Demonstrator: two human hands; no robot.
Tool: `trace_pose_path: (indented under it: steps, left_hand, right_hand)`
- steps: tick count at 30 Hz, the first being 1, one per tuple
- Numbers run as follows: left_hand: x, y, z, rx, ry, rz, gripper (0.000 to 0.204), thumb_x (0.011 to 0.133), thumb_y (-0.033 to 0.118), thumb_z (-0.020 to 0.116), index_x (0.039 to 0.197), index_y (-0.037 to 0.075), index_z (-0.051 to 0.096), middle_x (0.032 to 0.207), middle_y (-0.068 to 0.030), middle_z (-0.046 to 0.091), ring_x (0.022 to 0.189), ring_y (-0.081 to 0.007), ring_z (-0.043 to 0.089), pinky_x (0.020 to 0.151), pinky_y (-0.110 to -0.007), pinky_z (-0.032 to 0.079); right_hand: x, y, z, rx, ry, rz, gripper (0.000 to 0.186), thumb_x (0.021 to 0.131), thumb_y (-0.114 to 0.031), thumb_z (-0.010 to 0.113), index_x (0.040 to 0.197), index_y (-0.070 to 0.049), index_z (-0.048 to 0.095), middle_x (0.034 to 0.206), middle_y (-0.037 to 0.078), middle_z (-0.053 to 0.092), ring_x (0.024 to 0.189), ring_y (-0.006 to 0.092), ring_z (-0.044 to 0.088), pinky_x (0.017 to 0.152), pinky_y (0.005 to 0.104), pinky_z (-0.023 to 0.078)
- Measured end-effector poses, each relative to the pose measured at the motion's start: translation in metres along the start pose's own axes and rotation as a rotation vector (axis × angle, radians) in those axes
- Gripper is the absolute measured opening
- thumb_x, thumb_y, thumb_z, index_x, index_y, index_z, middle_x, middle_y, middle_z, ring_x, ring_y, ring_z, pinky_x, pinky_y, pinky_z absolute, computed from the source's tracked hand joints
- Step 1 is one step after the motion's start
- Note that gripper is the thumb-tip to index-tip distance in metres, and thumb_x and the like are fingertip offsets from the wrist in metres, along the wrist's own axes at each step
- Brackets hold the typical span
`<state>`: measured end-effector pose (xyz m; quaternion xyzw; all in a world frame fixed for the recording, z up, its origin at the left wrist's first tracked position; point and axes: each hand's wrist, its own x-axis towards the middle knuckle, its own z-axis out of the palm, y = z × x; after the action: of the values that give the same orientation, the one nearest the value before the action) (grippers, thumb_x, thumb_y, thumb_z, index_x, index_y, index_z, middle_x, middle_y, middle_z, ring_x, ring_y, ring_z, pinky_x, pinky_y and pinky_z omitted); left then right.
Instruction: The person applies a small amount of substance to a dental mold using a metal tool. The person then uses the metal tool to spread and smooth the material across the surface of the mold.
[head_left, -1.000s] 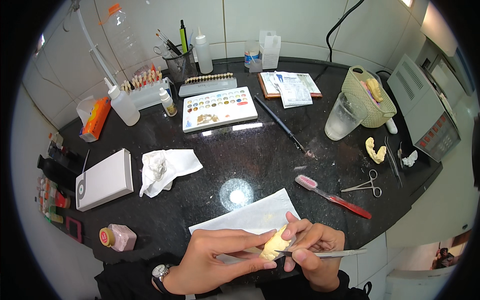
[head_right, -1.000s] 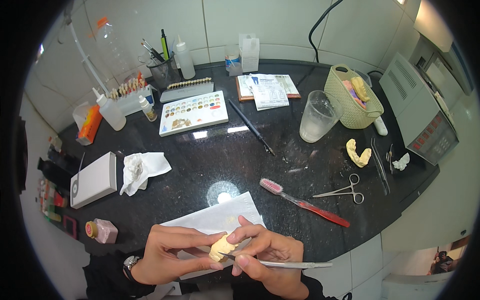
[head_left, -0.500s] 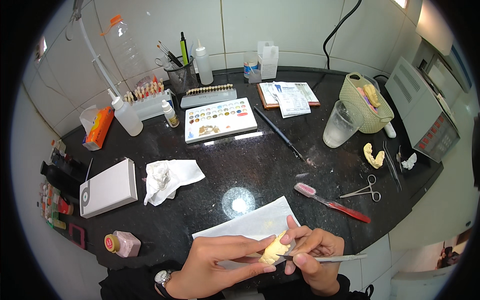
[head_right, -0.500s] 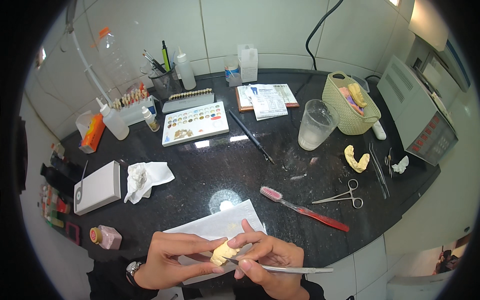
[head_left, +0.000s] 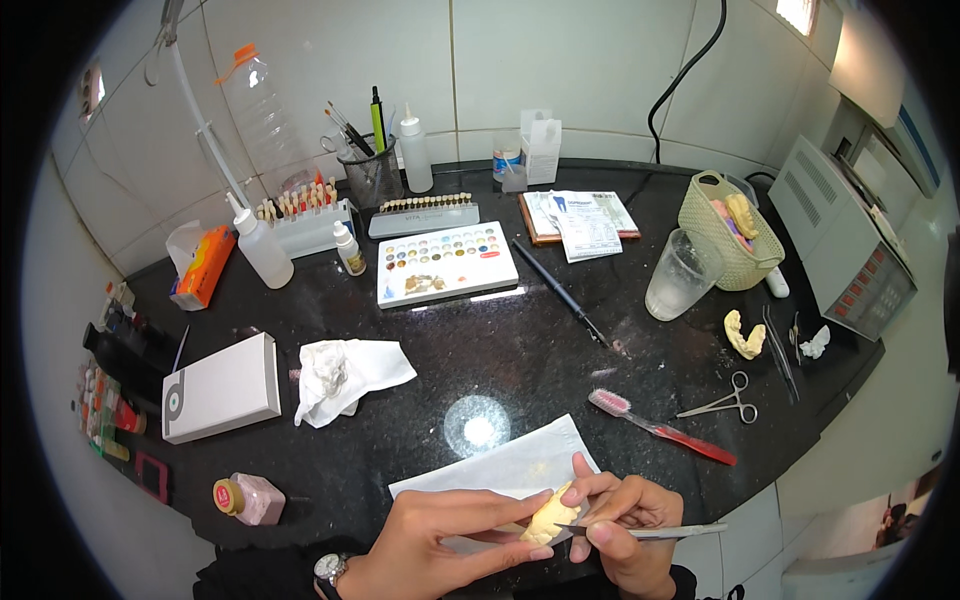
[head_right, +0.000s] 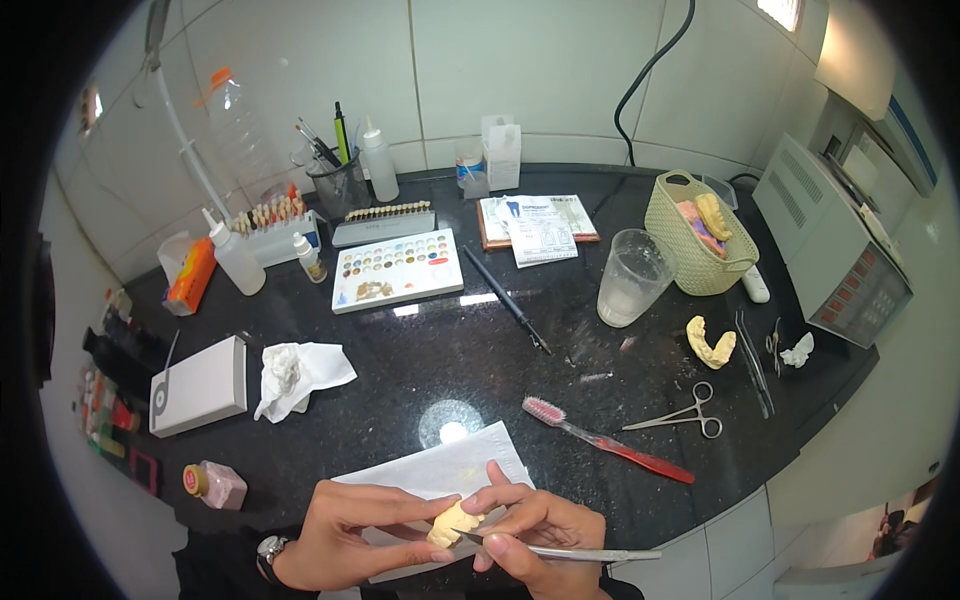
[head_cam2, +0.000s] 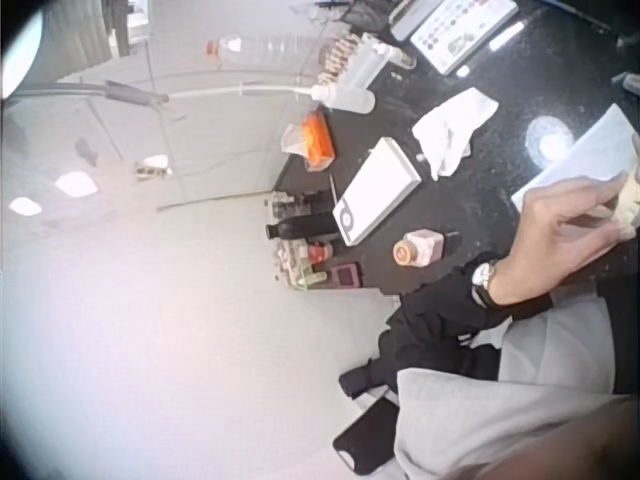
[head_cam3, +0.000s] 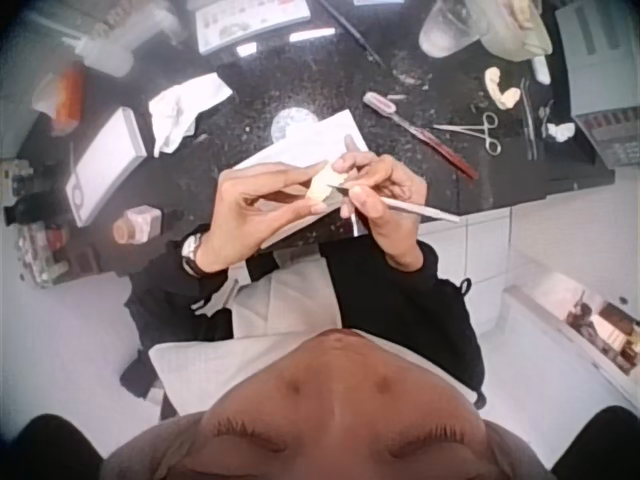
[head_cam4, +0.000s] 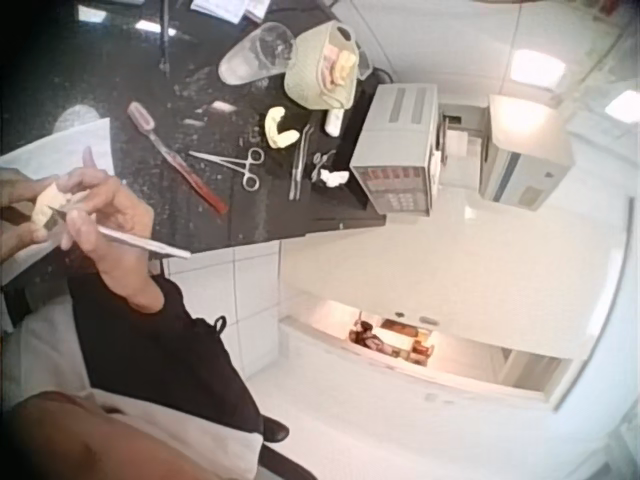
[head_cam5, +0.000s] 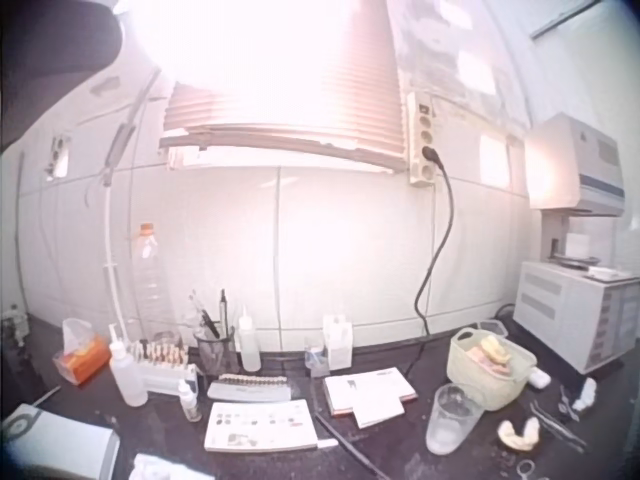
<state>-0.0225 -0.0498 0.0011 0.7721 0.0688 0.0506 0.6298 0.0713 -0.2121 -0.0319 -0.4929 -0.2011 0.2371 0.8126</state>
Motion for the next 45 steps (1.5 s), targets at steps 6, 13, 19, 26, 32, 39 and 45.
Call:
trace_pose_path:
  steps: [6,13,19,26,32,39,45]
  left_hand:
    - [-0.001,-0.002,-0.002,0.029,-0.010,0.016,0.038,0.075,0.009,0.074,0.111,0.002,0.064,0.093,-0.0142,0.069,0.082,-0.0173,0.067,0.073,-0.027,0.056]
    - [0.001,0.001,-0.001,-0.039,-0.005,0.025,0.037,0.077,0.011,0.074,0.112,0.002,0.064,0.092,-0.0146,0.069,0.082,-0.0167,0.067,0.071,-0.026,0.055]
    - [-0.001,-0.007,-0.003,-0.010,-0.014,0.094,0.037,0.078,0.013,0.073,0.111,0.002,0.064,0.094,-0.0150,0.069,0.083,-0.0176,0.067,0.071,-0.025,0.054]
    - [-0.001,-0.006,-0.006,0.013,-0.028,0.106,0.037,0.078,0.014,0.073,0.111,0.001,0.064,0.093,-0.0150,0.069,0.082,-0.0174,0.067,0.071,-0.026,0.054]
    - [-0.001,-0.005,-0.004,-0.037,-0.022,0.073,0.037,0.078,0.015,0.073,0.111,0.001,0.064,0.093,-0.0148,0.069,0.079,-0.0161,0.067,0.070,-0.024,0.054]
    - [-0.002,-0.004,-0.004,-0.002,-0.027,0.068,0.037,0.077,0.015,0.074,0.110,0.002,0.064,0.092,-0.0149,0.069,0.080,-0.0167,0.068,0.069,-0.024,0.054]
    - [0.000,-0.005,-0.006,-0.011,-0.013,0.088,0.037,0.076,0.016,0.075,0.109,0.002,0.065,0.092,-0.0156,0.069,0.081,-0.0174,0.068,0.069,-0.025,0.054]
  right_hand:
    - [-0.001,-0.004,0.002,0.013,-0.055,0.045,0.017,0.079,-0.011,0.065,0.078,0.002,0.054,0.094,0.024,0.060,0.062,0.0127,0.059,0.075,0.0292,0.044]
    - [-0.002,-0.009,0.006,0.043,-0.039,0.050,0.018,0.081,-0.011,0.064,0.077,0.002,0.052,0.091,0.021,0.060,0.064,0.0127,0.057,0.062,0.0228,0.047]
    - [-0.004,-0.006,0.003,-0.029,-0.058,0.042,0.018,0.081,-0.010,0.065,0.077,0.002,0.053,0.089,0.022,0.060,0.064,0.0129,0.057,0.062,0.0227,0.046]
    - [-0.006,-0.007,0.004,-0.033,-0.047,0.054,0.017,0.081,-0.010,0.064,0.076,0.002,0.053,0.083,0.019,0.061,0.071,0.0154,0.058,0.070,0.0263,0.047]
    - [-0.004,-0.004,0.004,-0.068,-0.040,0.017,0.017,0.081,-0.010,0.064,0.074,0.000,0.053,0.061,0.009,0.056,0.085,0.0212,0.057,0.084,0.0329,0.043]
    - [-0.006,-0.005,0.004,-0.018,-0.003,0.041,0.018,0.081,-0.011,0.064,0.073,-0.001,0.052,0.062,0.009,0.057,0.091,0.0226,0.056,0.088,0.0361,0.042]
    - [-0.005,-0.003,0.003,-0.050,-0.031,0.052,0.019,0.080,-0.012,0.065,0.074,-0.001,0.052,0.064,0.009,0.058,0.093,0.0224,0.056,0.097,0.0413,0.036]
